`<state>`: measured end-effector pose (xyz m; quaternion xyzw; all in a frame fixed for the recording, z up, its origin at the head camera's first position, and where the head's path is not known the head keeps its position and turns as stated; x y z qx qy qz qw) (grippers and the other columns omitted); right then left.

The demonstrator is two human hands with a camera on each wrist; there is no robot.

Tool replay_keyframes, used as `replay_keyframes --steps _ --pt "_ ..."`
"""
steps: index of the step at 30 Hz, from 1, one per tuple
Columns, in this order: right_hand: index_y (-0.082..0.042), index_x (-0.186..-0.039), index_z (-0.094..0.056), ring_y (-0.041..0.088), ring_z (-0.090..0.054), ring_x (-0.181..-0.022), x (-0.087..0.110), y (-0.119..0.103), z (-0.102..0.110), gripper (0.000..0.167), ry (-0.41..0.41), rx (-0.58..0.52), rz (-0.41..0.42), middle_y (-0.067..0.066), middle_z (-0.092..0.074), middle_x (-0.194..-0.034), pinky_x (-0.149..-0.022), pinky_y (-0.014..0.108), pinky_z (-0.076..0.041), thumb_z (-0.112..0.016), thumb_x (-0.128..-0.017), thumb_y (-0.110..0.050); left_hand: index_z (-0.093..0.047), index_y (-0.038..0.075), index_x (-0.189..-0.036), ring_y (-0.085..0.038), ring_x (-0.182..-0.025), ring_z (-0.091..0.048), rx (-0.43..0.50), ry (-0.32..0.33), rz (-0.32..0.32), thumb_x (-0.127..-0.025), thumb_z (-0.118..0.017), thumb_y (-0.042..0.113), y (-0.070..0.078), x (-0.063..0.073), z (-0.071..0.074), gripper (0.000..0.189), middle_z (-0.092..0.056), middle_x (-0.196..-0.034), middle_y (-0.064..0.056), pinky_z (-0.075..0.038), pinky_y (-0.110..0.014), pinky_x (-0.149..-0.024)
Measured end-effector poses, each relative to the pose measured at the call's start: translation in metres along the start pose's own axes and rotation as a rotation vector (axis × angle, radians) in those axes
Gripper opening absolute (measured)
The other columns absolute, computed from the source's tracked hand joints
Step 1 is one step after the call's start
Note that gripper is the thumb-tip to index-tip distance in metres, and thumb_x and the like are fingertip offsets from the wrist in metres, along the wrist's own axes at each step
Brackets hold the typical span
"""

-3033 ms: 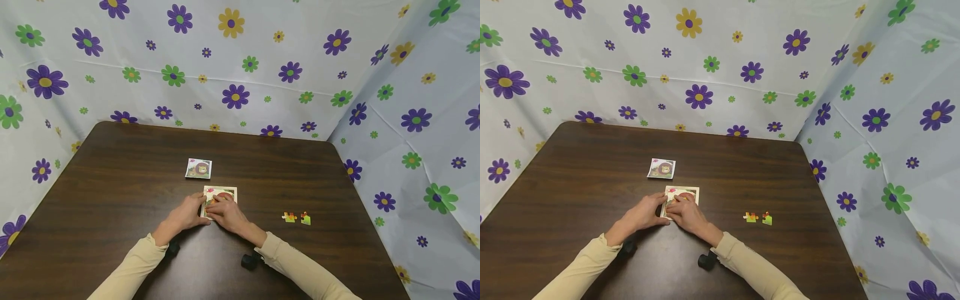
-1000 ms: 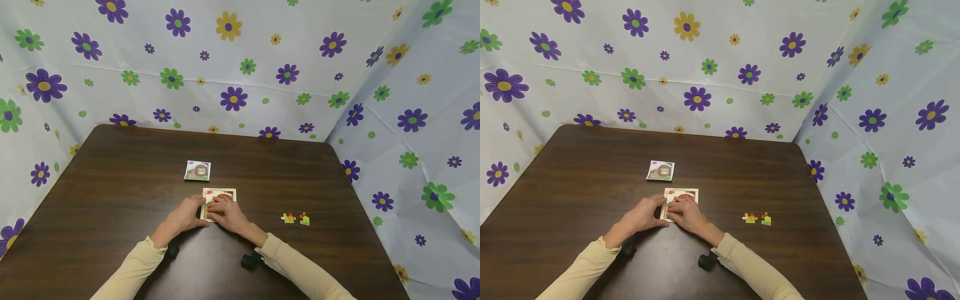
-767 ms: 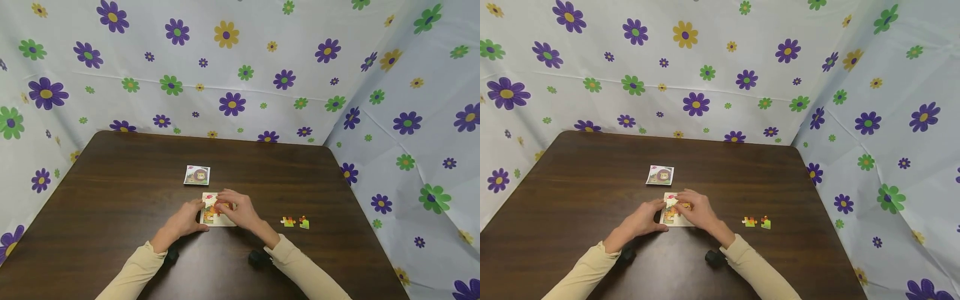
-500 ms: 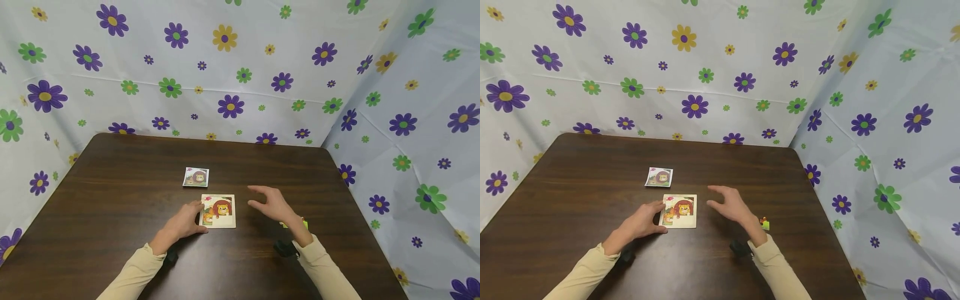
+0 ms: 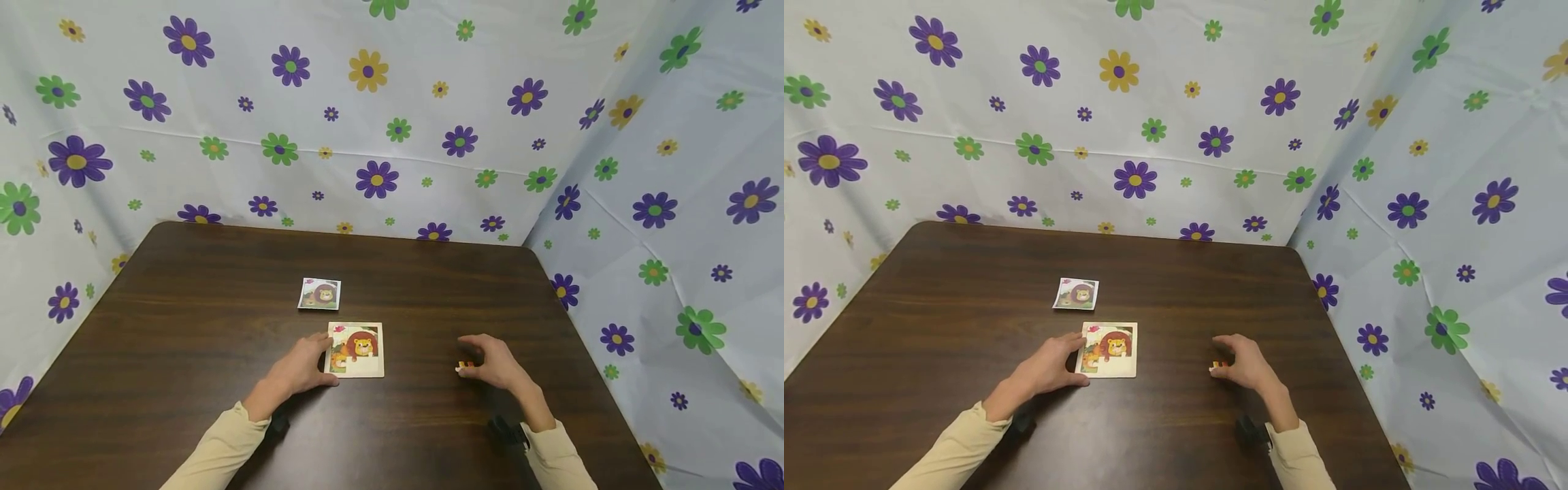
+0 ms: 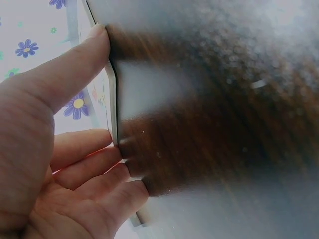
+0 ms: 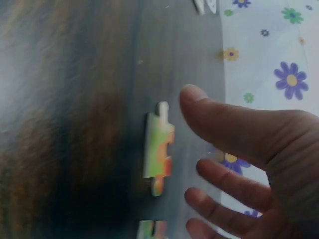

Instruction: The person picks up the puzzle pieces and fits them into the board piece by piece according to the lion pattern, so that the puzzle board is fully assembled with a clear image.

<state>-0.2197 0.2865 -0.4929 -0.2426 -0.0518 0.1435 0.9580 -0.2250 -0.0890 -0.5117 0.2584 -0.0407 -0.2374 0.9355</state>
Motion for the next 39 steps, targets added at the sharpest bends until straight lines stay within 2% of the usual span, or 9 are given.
replay_keyframes --steps 3,10,16,19,23,26,30,33,39 --pt "-0.003 -0.118 -0.064 0.028 -0.058 -0.09 0.003 0.006 -0.005 0.054 -0.005 0.013 -0.029 0.013 -0.063 -0.109 -0.078 0.045 -0.05 -0.086 -0.07 -0.017 -0.06 -0.011 -0.117 -0.046 -0.118 -0.05 0.006 -0.004 0.006 -0.065 -0.088 0.026 0.0 0.001 -0.001 0.07 -0.055 -0.126 -0.029 -0.042 -0.053 -0.098" --pt "-0.004 -0.103 -0.066 0.02 -0.054 -0.078 0.004 0.01 -0.013 0.032 -0.018 0.009 0.013 0.005 -0.059 -0.091 -0.069 0.036 -0.048 -0.08 -0.075 -0.005 -0.06 -0.011 -0.118 -0.045 -0.12 -0.049 0.013 -0.009 0.012 -0.065 -0.089 0.025 0.001 0.002 -0.002 0.07 -0.055 -0.127 -0.029 -0.041 -0.053 -0.099" --pt "-0.003 -0.098 -0.064 0.017 -0.055 -0.078 0.002 0.006 -0.015 0.024 -0.027 0.011 0.022 0.004 -0.058 -0.087 -0.068 0.034 -0.049 -0.075 -0.078 0.002 -0.06 -0.011 -0.117 -0.045 -0.119 -0.05 0.014 -0.001 0.005 -0.064 -0.089 0.025 0.001 0.001 -0.003 0.071 -0.055 -0.126 -0.029 -0.041 -0.053 -0.098" --pt "-0.004 -0.094 -0.062 0.016 -0.054 -0.077 0.0 0.004 -0.016 0.022 -0.024 0.012 0.0 0.004 -0.056 -0.086 -0.069 0.034 -0.049 -0.075 -0.078 0.003 -0.061 -0.011 -0.117 -0.045 -0.118 -0.05 0.016 0.001 0.003 -0.063 -0.089 0.026 0.002 0.0 -0.003 0.071 -0.056 -0.125 -0.029 -0.042 -0.053 -0.098" --pt "-0.007 -0.092 -0.059 0.015 -0.047 -0.075 -0.001 0.003 -0.017 0.022 -0.027 0.03 -0.017 0.004 -0.051 -0.087 -0.067 0.033 -0.045 -0.074 -0.079 0.002 -0.061 -0.011 -0.116 -0.044 -0.118 -0.051 0.013 -0.002 0.003 -0.063 -0.089 0.027 0.002 -0.001 -0.003 0.071 -0.056 -0.125 -0.029 -0.042 -0.052 -0.098" --pt "-0.009 -0.091 -0.055 0.019 -0.045 -0.079 -0.002 0.003 -0.018 0.024 -0.014 0.06 0.001 0.005 -0.049 -0.09 -0.071 0.037 -0.041 -0.074 -0.08 0.001 -0.061 -0.011 -0.117 -0.045 -0.119 -0.05 0.017 -0.004 0.003 -0.063 -0.089 0.027 0.003 -0.001 -0.003 0.072 -0.056 -0.126 -0.029 -0.042 -0.052 -0.098" --pt "-0.009 -0.089 -0.051 0.019 -0.046 -0.077 -0.008 0.001 -0.018 0.028 -0.008 0.044 0.016 0.004 -0.049 -0.086 -0.069 0.036 -0.04 -0.075 -0.079 0.001 -0.06 -0.012 -0.115 -0.046 -0.115 -0.052 0.02 0.035 -0.053 -0.065 -0.088 0.028 -0.001 -0.001 -0.004 0.07 -0.057 -0.123 -0.03 -0.043 -0.052 -0.096" --pt "-0.009 -0.087 -0.049 0.013 -0.045 -0.069 -0.017 -0.008 -0.019 0.028 -0.009 -0.004 0.02 0.0 -0.049 -0.078 -0.061 0.03 -0.04 -0.074 -0.08 0.001 -0.06 -0.013 -0.113 -0.047 -0.113 -0.052 0.021 0.052 -0.075 -0.065 -0.088 0.027 -0.001 0.0 -0.003 0.069 -0.057 -0.121 -0.032 -0.044 -0.052 -0.094" --pt "-0.011 -0.087 -0.061 0.007 -0.052 -0.061 -0.04 -0.051 -0.022 0.017 0.046 -0.139 0.121 -0.005 -0.059 -0.074 -0.055 0.024 -0.045 -0.076 -0.08 -0.005 -0.06 -0.012 -0.116 -0.046 -0.117 -0.051 0.017 0.011 -0.012 -0.065 -0.088 0.023 0.002 -0.002 0.001 0.068 -0.055 -0.125 -0.031 -0.043 -0.053 -0.097"
Point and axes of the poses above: each hand's wrist, its own x-axis away from the middle knuckle, its own z-axis out of the back of the hand, y = z × x, the point moved 2 cm from there along -x, towards the middle knuckle
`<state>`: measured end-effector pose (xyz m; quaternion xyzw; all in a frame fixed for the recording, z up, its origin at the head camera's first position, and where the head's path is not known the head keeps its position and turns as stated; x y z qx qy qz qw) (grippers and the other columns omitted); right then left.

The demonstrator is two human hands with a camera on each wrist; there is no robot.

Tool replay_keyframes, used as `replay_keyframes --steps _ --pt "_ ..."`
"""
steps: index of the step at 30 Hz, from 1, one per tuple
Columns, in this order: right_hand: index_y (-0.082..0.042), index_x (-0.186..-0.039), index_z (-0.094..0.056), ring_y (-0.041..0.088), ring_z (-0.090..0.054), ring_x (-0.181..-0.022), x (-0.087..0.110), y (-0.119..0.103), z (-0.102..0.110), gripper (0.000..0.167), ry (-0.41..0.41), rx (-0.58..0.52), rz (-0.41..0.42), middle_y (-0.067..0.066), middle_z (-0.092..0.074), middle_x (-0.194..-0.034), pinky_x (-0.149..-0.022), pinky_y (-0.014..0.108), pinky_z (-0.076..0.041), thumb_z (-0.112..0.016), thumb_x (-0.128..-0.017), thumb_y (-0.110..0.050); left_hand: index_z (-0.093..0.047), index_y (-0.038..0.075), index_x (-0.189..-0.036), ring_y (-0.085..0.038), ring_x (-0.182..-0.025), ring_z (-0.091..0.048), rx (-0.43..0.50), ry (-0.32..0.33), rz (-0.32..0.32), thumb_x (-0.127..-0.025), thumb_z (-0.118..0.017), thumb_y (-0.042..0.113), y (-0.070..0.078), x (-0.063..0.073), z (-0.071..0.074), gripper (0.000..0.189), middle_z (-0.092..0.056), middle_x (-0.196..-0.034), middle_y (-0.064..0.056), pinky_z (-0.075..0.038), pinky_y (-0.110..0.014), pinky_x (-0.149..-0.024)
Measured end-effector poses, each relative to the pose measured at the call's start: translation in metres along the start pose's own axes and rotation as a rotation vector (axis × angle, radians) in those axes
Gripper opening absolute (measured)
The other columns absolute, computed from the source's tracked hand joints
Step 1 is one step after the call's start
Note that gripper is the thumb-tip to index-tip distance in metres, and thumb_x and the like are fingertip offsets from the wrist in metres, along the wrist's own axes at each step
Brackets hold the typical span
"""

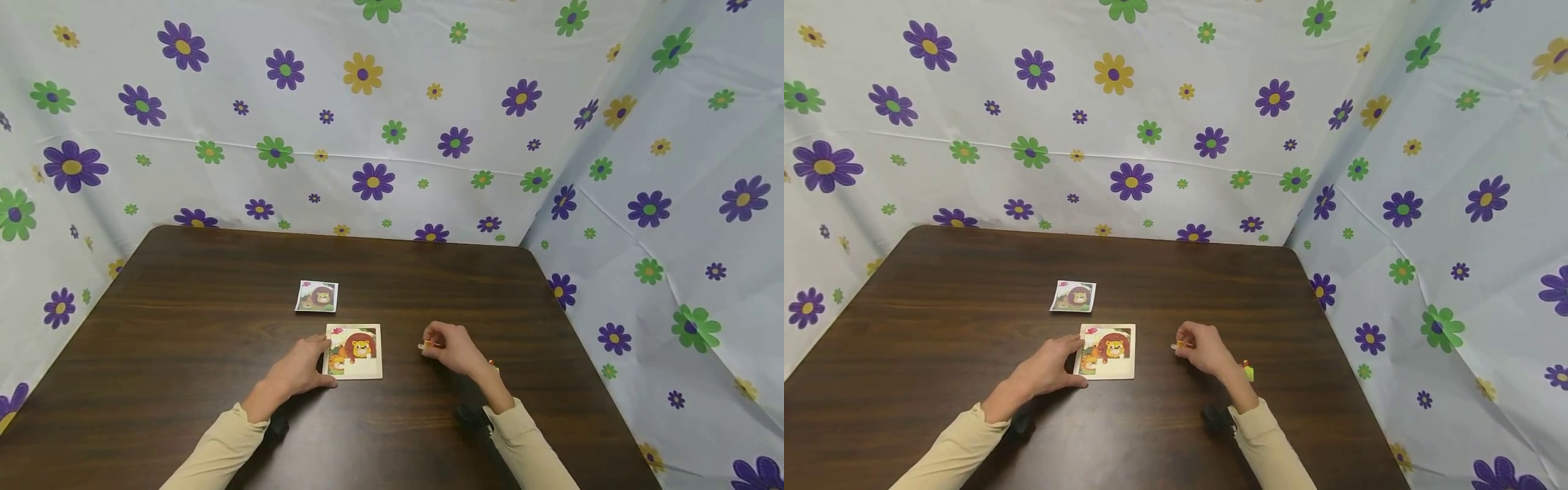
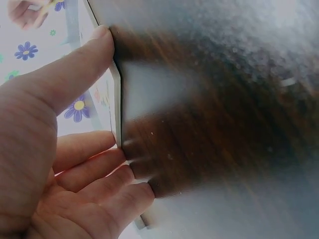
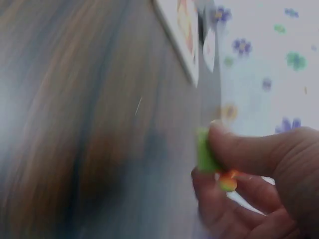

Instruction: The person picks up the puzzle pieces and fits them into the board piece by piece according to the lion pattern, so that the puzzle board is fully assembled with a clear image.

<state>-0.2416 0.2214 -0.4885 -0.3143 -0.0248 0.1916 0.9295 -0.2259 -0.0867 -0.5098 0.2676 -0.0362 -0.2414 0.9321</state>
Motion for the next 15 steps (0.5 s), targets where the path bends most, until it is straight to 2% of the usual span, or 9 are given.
replay_keyframes --steps 4,8,12,15 --pt "-0.008 -0.093 -0.069 0.006 -0.056 -0.059 -0.015 -0.032 -0.014 0.014 0.001 -0.081 0.057 -0.001 -0.065 -0.078 -0.051 0.022 -0.049 -0.076 -0.081 -0.01 -0.061 -0.011 -0.116 -0.044 -0.117 -0.052 -0.022 -0.013 0.018 -0.064 -0.089 0.026 0.001 -0.001 0.001 0.07 -0.056 -0.125 -0.029 -0.043 -0.051 -0.097" --pt "-0.005 -0.102 -0.072 0.01 -0.059 -0.066 -0.024 -0.056 -0.03 0.017 -0.072 -0.098 0.088 0.004 -0.068 -0.087 -0.058 0.022 -0.051 -0.071 -0.085 -0.005 -0.061 -0.011 -0.116 -0.043 -0.117 -0.052 -0.025 -0.02 0.022 -0.063 -0.089 0.027 0.002 -0.001 0.001 0.071 -0.056 -0.125 -0.029 -0.044 -0.051 -0.096" --pt "-0.005 -0.107 -0.072 0.011 -0.054 -0.069 -0.031 -0.069 -0.047 0.024 -0.144 -0.074 0.116 0.006 -0.067 -0.087 -0.062 0.021 -0.047 -0.065 -0.085 0.002 -0.061 -0.012 -0.115 -0.045 -0.115 -0.053 -0.031 -0.021 0.012 -0.063 -0.089 0.026 0.001 -0.002 0.0 0.07 -0.056 -0.125 -0.03 -0.044 -0.052 -0.095" --pt "-0.005 -0.108 -0.072 0.01 -0.052 -0.068 -0.035 -0.072 -0.058 0.027 -0.151 -0.078 0.112 0.006 -0.067 -0.087 -0.06 0.019 -0.045 -0.065 -0.083 0.003 -0.061 -0.011 -0.115 -0.045 -0.115 -0.053 -0.029 -0.017 0.012 -0.064 -0.089 0.026 0.001 -0.002 0.0 0.069 -0.056 -0.124 -0.03 -0.044 -0.052 -0.095"
Point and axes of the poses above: each hand's wrist, its own x-axis away from the middle knuckle, its own z-axis out of the back of the hand, y = z × x, the point moved 2 cm from there along -x, towards the middle knuckle
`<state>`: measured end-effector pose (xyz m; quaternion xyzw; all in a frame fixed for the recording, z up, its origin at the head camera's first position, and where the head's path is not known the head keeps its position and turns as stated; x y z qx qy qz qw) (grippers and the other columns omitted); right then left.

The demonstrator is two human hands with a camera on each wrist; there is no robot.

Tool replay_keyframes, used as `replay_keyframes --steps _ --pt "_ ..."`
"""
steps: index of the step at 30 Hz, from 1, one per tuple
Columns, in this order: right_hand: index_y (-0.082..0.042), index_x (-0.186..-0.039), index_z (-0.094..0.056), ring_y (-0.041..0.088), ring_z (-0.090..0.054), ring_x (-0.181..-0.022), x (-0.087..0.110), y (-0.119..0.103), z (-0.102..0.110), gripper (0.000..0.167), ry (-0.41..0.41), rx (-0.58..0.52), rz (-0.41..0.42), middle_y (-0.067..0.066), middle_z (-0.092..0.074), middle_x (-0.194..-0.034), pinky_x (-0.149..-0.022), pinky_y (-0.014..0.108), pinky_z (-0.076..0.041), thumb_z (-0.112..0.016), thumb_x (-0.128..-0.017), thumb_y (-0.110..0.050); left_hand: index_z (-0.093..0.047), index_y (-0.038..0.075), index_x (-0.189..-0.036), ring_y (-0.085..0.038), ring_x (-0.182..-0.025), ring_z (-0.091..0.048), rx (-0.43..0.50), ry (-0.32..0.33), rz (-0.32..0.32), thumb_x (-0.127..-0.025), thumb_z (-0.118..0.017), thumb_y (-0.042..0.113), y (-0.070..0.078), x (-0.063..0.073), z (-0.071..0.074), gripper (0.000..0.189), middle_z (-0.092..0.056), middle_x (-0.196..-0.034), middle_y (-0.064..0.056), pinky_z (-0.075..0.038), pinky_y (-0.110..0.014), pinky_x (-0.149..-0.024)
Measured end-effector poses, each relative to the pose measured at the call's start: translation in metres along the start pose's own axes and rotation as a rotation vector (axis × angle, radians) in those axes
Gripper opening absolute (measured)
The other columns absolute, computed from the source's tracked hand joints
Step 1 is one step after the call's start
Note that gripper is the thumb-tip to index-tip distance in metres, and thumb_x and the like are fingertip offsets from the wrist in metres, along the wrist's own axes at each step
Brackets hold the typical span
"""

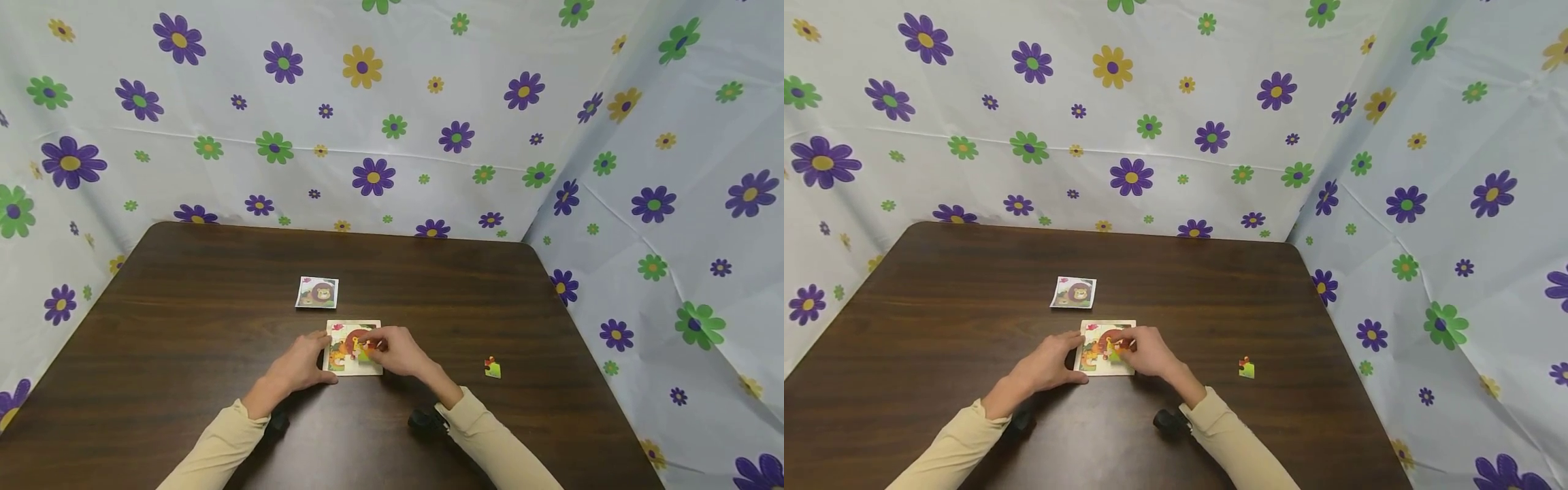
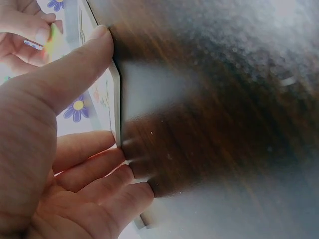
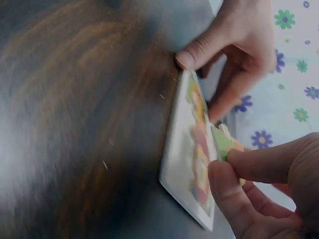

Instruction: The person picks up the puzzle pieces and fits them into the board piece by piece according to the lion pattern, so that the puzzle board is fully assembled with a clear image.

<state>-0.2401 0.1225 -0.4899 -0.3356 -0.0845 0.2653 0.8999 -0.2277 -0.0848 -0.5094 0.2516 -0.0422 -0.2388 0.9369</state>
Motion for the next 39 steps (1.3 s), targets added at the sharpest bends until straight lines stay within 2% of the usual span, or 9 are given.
replay_keyframes --steps 6,11,15,26,31,39 --pt "-0.004 -0.101 -0.07 0.01 -0.058 -0.07 -0.005 -0.002 -0.014 0.023 0.043 -0.029 -0.039 0.004 -0.067 -0.084 -0.063 0.019 -0.049 -0.07 -0.079 0.002 -0.061 -0.011 -0.115 -0.044 -0.114 -0.054 0.006 0.007 -0.007 -0.064 -0.089 0.026 0.0 -0.001 0.002 0.069 -0.056 -0.124 -0.029 -0.045 -0.051 -0.095" --pt "-0.005 -0.092 -0.071 0.005 -0.049 -0.062 -0.003 -0.003 -0.023 0.016 0.046 0.0 -0.074 0.001 -0.066 -0.079 -0.057 0.017 -0.044 -0.07 -0.078 0.0 -0.061 -0.012 -0.116 -0.045 -0.114 -0.054 0.011 0.002 -0.012 -0.064 -0.089 0.026 -0.001 0.0 0.0 0.07 -0.056 -0.124 -0.031 -0.044 -0.051 -0.096" --pt "-0.005 -0.093 -0.073 0.004 -0.049 -0.061 -0.003 -0.005 -0.027 0.015 0.078 0.032 -0.051 0.003 -0.07 -0.083 -0.057 0.016 -0.044 -0.07 -0.079 -0.001 -0.061 -0.012 -0.116 -0.045 -0.114 -0.054 0.012 0.006 -0.013 -0.064 -0.089 0.026 -0.002 0.0 0.0 0.07 -0.056 -0.124 -0.03 -0.045 -0.051 -0.095" --pt "-0.005 -0.091 -0.077 0.012 -0.06 -0.081 -0.005 -0.014 -0.033 0.015 0.144 0.154 0.04 0.003 -0.072 -0.088 -0.071 0.022 -0.051 -0.072 -0.078 -0.003 -0.061 -0.01 -0.117 -0.045 -0.115 -0.053 0.014 -0.003 -0.002 -0.065 -0.088 0.027 -0.002 -0.002 0.001 0.07 -0.055 -0.126 -0.029 -0.044 -0.052 -0.096" --pt "-0.005 -0.094 -0.077 0.014 -0.063 -0.086 -0.006 -0.015 -0.035 0.017 0.135 0.168 0.022 0.003 -0.073 -0.091 -0.077 0.026 -0.052 -0.075 -0.078 -0.006 -0.06 -0.011 -0.117 -0.044 -0.115 -0.053 0.015 -0.002 -0.005 -0.065 -0.089 0.027 -0.002 -0.002 0.002 0.07 -0.056 -0.126 -0.029 -0.044 -0.051 -0.096" --pt "-0.006 -0.097 -0.076 0.014 -0.064 -0.089 -0.004 -0.014 -0.037 0.018 0.127 0.184 0.008 0.002 -0.072 -0.092 -0.078 0.027 -0.052 -0.075 -0.079 -0.009 -0.061 -0.01 -0.117 -0.044 -0.115 -0.053 0.005 -0.011 0.004 -0.067 -0.088 0.027 -0.004 -0.001 0.0 0.069 -0.056 -0.126 -0.028 -0.045 -0.051 -0.096"
Point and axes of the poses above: each hand's wrist, its own x-axis away from the middle knuckle, its own z-axis out of the back of the hand, y = z × x, the point moved 2 cm from there along -x, towards the middle knuckle
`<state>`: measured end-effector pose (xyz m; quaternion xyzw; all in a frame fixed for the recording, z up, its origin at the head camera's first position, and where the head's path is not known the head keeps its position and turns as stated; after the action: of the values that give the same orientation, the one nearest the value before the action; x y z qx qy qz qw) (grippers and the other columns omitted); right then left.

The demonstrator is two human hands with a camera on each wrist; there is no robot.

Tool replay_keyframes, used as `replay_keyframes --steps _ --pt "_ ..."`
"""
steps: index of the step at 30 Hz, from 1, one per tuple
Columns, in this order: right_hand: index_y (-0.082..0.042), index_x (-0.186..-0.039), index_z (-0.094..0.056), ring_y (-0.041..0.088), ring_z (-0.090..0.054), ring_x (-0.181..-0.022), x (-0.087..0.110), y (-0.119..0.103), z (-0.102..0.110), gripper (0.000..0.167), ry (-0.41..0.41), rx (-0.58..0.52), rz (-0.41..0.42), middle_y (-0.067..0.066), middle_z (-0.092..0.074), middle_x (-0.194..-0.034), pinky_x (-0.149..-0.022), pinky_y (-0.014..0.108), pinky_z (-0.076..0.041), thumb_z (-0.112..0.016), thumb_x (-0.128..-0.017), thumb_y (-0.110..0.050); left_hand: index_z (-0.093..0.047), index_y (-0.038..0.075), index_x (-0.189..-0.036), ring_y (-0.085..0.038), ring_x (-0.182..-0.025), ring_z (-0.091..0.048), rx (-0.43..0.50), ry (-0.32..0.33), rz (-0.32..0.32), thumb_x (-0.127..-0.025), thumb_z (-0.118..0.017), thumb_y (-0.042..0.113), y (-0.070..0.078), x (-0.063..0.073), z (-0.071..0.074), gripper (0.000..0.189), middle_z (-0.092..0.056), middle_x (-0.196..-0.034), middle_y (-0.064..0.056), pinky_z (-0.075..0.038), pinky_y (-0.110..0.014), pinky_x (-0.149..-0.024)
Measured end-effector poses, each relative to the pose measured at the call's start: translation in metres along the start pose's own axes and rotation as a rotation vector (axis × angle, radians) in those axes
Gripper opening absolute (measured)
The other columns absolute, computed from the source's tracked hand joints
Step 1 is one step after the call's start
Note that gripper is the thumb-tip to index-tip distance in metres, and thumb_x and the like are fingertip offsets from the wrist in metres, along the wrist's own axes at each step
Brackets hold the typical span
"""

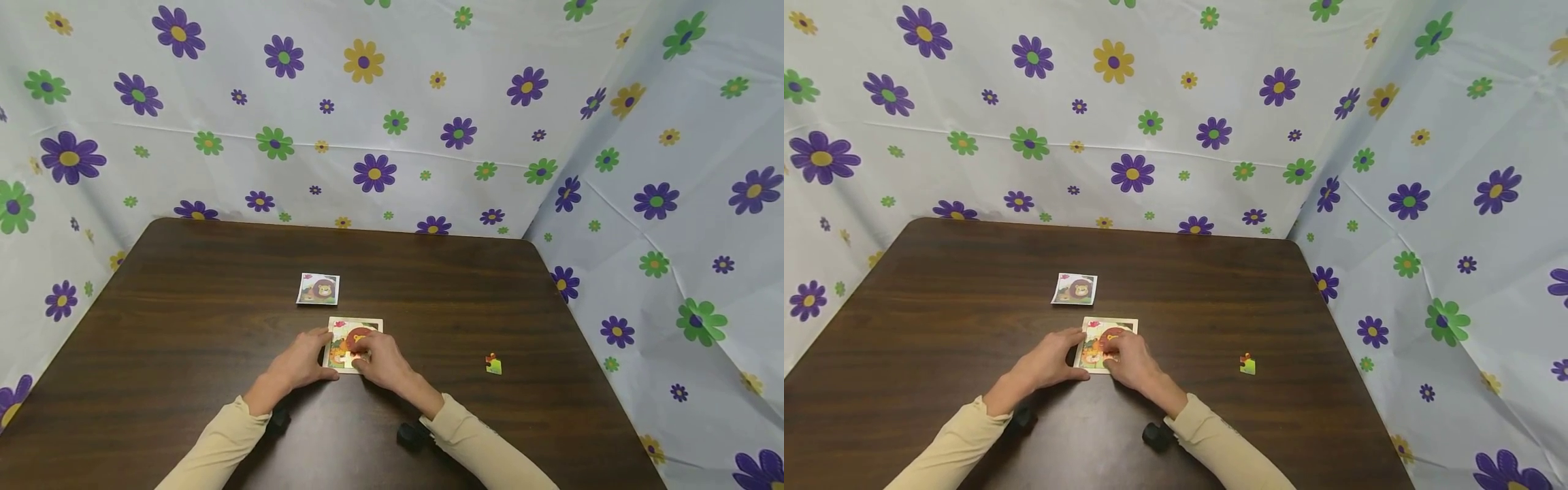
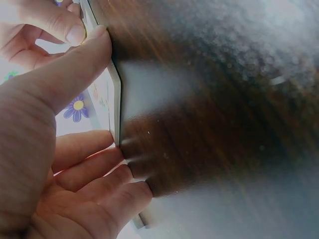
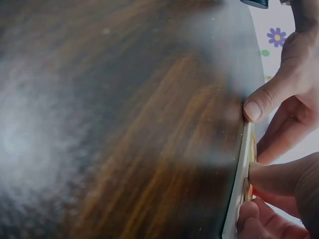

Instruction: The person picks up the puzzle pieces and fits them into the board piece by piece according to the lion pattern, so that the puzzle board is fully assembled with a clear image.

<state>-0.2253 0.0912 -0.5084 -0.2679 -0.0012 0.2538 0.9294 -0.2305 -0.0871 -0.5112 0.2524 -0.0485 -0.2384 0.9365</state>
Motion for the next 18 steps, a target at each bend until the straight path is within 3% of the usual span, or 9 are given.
replay_keyframes --steps 7,9,13,16,18 --pt "-0.006 -0.096 -0.077 0.015 -0.064 -0.087 0.0 0.001 0.0 0.019 0.061 0.01 0.08 0.003 -0.071 -0.092 -0.076 0.026 -0.052 -0.076 -0.078 -0.012 -0.061 -0.01 -0.115 -0.043 -0.115 -0.054 -0.001 0.032 -0.033 -0.065 -0.088 0.026 0.0 0.001 0.0 0.068 -0.057 -0.124 -0.027 -0.044 -0.05 -0.096" --pt "-0.006 -0.094 -0.077 0.014 -0.065 -0.085 -0.001 0.003 0.002 0.017 0.098 -0.048 0.128 0.002 -0.072 -0.092 -0.074 0.026 -0.052 -0.077 -0.078 -0.011 -0.061 -0.01 -0.115 -0.043 -0.114 -0.054 -0.005 0.035 -0.039 -0.065 -0.089 0.026 0.0 0.002 0.0 0.068 -0.057 -0.124 -0.028 -0.045 -0.051 -0.096" --pt "-0.005 -0.094 -0.077 0.012 -0.054 -0.061 -0.004 0.008 0.004 0.014 0.111 -0.23 0.17 0.006 -0.072 -0.098 -0.054 0.018 -0.042 -0.076 -0.081 -0.008 -0.061 -0.01 -0.116 -0.044 -0.114 -0.054 -0.003 0.031 -0.03 -0.065 -0.088 0.026 0.001 0.003 0.0 0.068 -0.057 -0.124 -0.028 -0.044 -0.051 -0.096" --pt "-0.008 -0.096 -0.078 0.011 -0.057 -0.066 -0.004 0.014 0.001 0.015 0.062 -0.269 0.151 0.01 -0.07 -0.109 -0.056 0.015 -0.041 -0.077 -0.081 -0.01 -0.06 -0.01 -0.117 -0.044 -0.115 -0.053 0.001 0.022 -0.021 -0.066 -0.088 0.026 0.001 0.003 0.001 0.069 -0.056 -0.125 -0.028 -0.044 -0.051 -0.097" --pt "-0.011 -0.096 -0.078 0.014 -0.066 -0.087 -0.003 0.017 -0.002 0.015 0.025 -0.248 0.142 0.011 -0.067 -0.116 -0.071 0.019 -0.05 -0.077 -0.081 -0.012 -0.06 -0.01 -0.117 -0.044 -0.115 -0.053 0.001 0.018 -0.021 -0.066 -0.088 0.026 0.001 0.003 0.001 0.069 -0.056 -0.125 -0.028 -0.044 -0.051 -0.097"
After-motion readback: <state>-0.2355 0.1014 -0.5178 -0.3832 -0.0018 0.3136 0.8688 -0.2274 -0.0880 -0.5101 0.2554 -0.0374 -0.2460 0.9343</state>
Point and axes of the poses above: each hand's wrist, its own x-axis away from the middle knuckle, its own z-axis out of the back of the hand, y = z × x, the point moved 2 cm from there along -x, towards the middle knuckle
